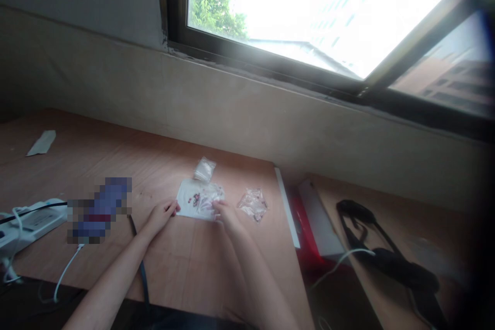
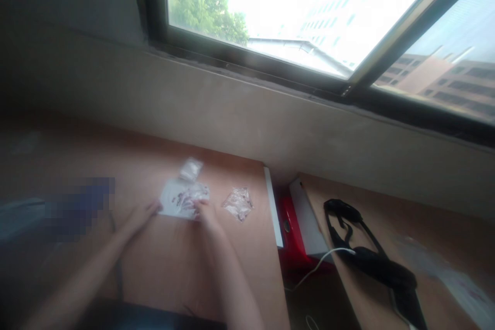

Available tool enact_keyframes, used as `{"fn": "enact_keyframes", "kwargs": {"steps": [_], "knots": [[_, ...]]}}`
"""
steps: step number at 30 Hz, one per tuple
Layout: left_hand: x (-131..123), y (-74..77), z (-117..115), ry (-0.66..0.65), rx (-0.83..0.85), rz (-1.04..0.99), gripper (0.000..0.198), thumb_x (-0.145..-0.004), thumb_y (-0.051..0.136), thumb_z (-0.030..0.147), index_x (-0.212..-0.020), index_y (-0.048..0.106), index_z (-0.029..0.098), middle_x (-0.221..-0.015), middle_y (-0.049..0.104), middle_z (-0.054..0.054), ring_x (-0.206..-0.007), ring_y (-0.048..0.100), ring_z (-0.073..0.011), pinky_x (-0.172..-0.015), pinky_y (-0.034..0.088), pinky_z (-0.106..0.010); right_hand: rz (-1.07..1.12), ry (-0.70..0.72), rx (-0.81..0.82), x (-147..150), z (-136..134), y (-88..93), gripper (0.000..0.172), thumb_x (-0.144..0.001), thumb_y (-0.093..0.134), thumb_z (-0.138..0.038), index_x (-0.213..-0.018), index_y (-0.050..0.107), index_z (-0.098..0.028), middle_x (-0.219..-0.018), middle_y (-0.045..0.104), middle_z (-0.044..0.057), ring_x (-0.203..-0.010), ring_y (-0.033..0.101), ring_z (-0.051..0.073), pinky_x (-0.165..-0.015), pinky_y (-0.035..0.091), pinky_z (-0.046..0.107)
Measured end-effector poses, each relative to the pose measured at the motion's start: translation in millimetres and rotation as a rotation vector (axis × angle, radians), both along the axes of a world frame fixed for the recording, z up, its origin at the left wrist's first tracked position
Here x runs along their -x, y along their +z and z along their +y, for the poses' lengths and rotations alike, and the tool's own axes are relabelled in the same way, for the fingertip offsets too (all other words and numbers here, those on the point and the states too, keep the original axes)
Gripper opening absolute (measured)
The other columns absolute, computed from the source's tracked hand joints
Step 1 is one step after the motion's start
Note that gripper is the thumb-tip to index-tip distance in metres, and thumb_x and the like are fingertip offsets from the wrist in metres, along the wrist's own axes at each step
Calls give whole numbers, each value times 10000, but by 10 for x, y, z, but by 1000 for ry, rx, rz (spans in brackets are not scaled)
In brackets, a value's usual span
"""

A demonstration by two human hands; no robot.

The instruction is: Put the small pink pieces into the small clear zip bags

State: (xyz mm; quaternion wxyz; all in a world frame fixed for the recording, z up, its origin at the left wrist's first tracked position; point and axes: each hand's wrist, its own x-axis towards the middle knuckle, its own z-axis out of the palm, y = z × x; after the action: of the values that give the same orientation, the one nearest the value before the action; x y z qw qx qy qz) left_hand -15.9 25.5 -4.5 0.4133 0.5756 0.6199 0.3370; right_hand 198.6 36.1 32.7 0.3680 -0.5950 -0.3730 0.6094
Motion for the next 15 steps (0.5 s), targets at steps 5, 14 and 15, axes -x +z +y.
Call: {"fn": "enact_keyframes", "kwargs": {"steps": [5,14,15], "knots": [[-29,-10,-14,-10,-24,65,429,-741,330,477,-618,585,156,-604,597,-25,-631,550,-186,-617,402,-269,-118,-122,-64,161,580,213,250,-648,536,-314,-803,588,-125,-707,582,45,-527,477,89,-479,353,207],[-42,10,32,-6,-15,95,396,-763,343,454,-619,578,171,-612,604,-15,-627,555,-188,-588,396,-257,-490,-308,-118,339,1420,-15,218,-617,580,-243,-794,535,-125,-792,576,117,-688,528,181,-587,381,279],[-44,-2,42,-4,-14,104,395,-765,341,450,-615,576,171,-603,599,-14,-617,553,-186,-584,394,-256,-516,-315,-128,357,1422,-47,212,-613,586,-254,-778,528,-134,-796,572,121,-709,526,194,-608,379,290]]}}
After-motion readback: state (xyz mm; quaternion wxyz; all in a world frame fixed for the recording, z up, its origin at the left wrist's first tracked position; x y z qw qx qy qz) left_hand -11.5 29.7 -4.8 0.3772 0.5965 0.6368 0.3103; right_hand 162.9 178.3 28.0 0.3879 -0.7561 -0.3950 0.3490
